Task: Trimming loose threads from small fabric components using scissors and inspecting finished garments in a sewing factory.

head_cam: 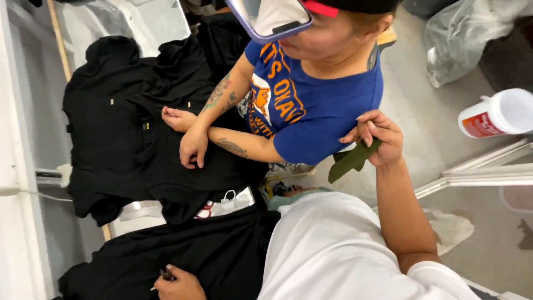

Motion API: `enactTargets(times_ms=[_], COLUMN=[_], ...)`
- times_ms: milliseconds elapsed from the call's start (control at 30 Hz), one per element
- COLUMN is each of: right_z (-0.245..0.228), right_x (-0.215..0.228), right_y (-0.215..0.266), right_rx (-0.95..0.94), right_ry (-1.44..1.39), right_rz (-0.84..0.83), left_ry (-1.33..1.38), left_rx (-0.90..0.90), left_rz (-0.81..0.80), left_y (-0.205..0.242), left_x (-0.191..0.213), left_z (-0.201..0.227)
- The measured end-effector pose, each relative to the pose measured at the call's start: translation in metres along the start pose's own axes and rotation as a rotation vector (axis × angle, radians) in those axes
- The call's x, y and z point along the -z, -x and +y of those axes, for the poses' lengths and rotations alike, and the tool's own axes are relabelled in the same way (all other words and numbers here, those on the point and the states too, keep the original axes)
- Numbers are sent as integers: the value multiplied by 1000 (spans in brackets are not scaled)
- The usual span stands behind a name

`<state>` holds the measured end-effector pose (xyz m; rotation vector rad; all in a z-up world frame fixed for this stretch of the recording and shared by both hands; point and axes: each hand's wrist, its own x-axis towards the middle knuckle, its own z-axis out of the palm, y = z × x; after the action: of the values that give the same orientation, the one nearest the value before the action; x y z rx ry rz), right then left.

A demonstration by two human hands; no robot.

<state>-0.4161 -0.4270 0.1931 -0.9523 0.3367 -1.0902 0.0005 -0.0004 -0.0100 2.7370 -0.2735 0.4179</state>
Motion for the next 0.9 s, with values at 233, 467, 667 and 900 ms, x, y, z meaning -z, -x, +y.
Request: enactTargets(times_ms=[233,467,667,900], right_z=[-10,-27,-47,-7], right_x=[-8,-25,-48,11], right_y=[5,15,12,-1], right_rx=[18,11,-63,-179], right_ry=[-38,-22,58,33], right_rz=[-111,-219,-380,-55], left_ry=[-76,-163,-80,-74], left_rx=[-12,42,-51,45], left_rz=[-62,-32,20,-38], left_y=[1,-3,-6,-5], left_x=[-2,-4,12,4], left_z=[1,-3,-1,4])
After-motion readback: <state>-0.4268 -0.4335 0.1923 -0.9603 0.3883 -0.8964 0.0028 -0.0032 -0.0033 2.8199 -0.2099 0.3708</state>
